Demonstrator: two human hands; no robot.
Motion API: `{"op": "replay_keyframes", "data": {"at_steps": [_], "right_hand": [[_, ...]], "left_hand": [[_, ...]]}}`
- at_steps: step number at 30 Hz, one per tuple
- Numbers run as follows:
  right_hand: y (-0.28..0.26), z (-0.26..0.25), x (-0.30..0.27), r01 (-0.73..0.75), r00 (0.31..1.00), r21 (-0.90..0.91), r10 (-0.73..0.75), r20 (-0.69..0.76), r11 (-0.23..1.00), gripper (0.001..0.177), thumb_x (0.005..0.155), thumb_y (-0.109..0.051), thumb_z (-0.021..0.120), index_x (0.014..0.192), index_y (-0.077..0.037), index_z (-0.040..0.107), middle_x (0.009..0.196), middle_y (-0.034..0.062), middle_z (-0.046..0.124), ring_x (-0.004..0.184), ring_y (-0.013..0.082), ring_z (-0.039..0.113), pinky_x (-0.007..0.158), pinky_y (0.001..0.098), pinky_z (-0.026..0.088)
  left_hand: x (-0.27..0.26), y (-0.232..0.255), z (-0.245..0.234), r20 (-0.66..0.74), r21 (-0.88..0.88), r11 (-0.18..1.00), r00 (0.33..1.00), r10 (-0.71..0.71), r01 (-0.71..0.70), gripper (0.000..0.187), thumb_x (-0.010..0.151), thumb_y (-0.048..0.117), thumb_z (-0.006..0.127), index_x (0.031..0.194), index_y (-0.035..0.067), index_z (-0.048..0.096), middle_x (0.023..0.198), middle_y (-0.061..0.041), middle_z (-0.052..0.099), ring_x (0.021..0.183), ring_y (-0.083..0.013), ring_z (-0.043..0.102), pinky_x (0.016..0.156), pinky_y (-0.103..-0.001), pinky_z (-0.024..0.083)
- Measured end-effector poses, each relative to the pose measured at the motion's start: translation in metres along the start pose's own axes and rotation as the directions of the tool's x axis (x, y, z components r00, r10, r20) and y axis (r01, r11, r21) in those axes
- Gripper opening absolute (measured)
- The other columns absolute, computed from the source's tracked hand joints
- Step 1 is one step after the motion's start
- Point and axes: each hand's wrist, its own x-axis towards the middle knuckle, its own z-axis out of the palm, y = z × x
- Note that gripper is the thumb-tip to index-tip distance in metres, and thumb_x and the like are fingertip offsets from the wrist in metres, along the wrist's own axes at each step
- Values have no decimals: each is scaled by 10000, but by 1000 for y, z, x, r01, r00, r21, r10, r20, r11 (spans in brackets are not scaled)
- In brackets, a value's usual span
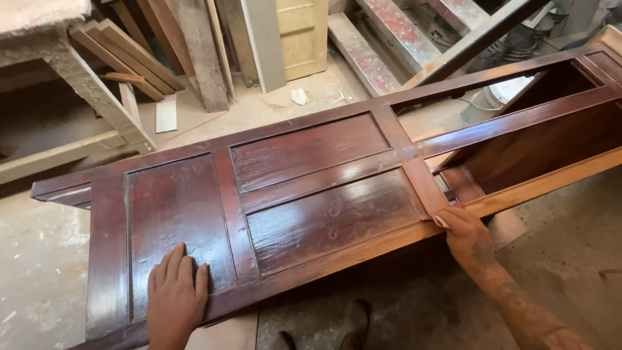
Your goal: Sanding the wooden surface of a cabinet frame and panels using sandpaper
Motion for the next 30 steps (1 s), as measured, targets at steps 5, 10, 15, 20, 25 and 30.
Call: {"op": "replay_keyframes", "data": {"at_steps": [5,10,15,20,25,30], "right_hand": [[-60,69,-27,-33,993,109,45,-106,993,442,882,93,476,1128,-134,765,1104,53,696,1056,259,659,994,358,475],[-27,38,-4,126,987,49,-120,-110,991,221,979,-9,514,990,-81,722,939,45,668,905,260,615,862,373,479],[2,30,-23,2,992,-97,-15,-128,995,301,876,55,580,1026,-152,738,1059,-64,752,995,175,659,995,365,425],[-83,59,5,157,987,69,-155,-37,985,234,897,-25,617,1093,-82,731,1054,67,714,969,288,654,909,396,496],[5,21,-14,-24,999,29,25,-42,999,463,806,118,497,1080,-137,769,1012,13,721,943,247,638,917,381,456],[-57,75,-13,-29,994,88,37,-100,996,402,796,105,484,1063,-76,723,1043,101,720,987,304,660,963,417,496]], "left_hand": [[0,-4,7,-62,93,995,998,33,-27,309,931,413,577,1011,125,656,1505,-68,632,1358,-292,587,1115,-429,460],[3,-10,26,-119,103,993,990,71,-59,302,944,391,578,1055,123,661,1519,-70,639,1365,-282,597,1110,-418,482],[-4,-8,16,-78,93,996,997,27,-19,306,946,400,578,1020,114,660,1511,-60,640,1344,-290,596,1142,-420,458],[0,-2,5,-66,77,995,996,66,-61,269,940,357,586,1008,104,651,1511,-94,631,1324,-316,592,1129,-427,455],[-1,-4,13,-63,82,996,997,51,-45,282,951,373,576,1020,109,644,1529,-83,624,1369,-309,584,1129,-434,461],[0,-5,12,79,41,998,996,-47,44,321,962,410,540,1044,125,661,1569,-49,566,1446,-282,509,1188,-449,418]]}}
